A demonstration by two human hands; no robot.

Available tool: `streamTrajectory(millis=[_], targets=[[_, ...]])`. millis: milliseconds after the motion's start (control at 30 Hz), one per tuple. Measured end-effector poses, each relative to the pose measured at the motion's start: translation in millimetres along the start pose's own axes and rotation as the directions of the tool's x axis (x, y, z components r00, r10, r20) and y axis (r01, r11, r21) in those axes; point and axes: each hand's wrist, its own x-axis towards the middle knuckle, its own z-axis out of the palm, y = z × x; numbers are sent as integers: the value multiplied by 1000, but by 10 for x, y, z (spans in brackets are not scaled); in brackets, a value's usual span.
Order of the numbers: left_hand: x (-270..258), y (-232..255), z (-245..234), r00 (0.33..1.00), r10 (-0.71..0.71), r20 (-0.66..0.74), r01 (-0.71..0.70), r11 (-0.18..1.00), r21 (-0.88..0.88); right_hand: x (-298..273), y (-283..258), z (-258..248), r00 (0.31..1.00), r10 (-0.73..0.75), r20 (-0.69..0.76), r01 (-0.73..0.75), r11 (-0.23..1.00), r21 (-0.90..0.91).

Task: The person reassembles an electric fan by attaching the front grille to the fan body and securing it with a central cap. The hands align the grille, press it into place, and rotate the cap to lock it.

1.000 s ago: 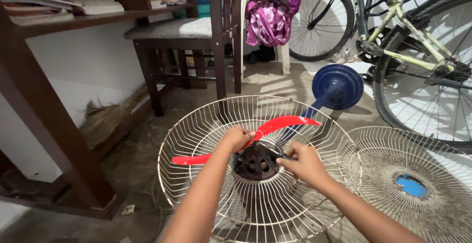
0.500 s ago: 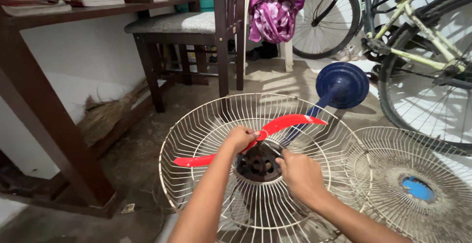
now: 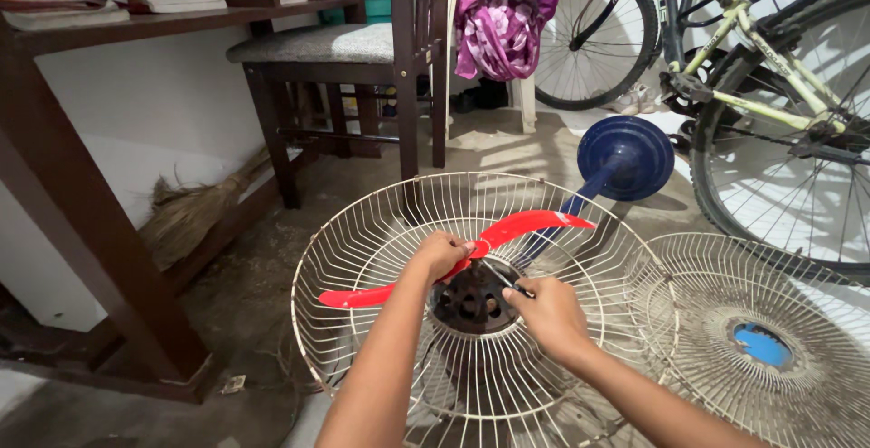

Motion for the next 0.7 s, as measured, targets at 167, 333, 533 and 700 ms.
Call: streamTrajectory(millis=[167,333,533,700], targets=[[-80,65,79,998,14,-64,-14,1000,1,252,190,44,801,295,522,-595,492,635],[-192,146,24,994,50,-99,-38,992,124,235,118,-13,788,276,550,-610,467,640],[-172,146,-25,999,18,-44,-13,994,107,-91,52,-177,999,-39,-5,39,994,102],[-142,132,-3,996,44,-74,-41,998,41,-156,15,-162,992,-123,-21,124,991,51]])
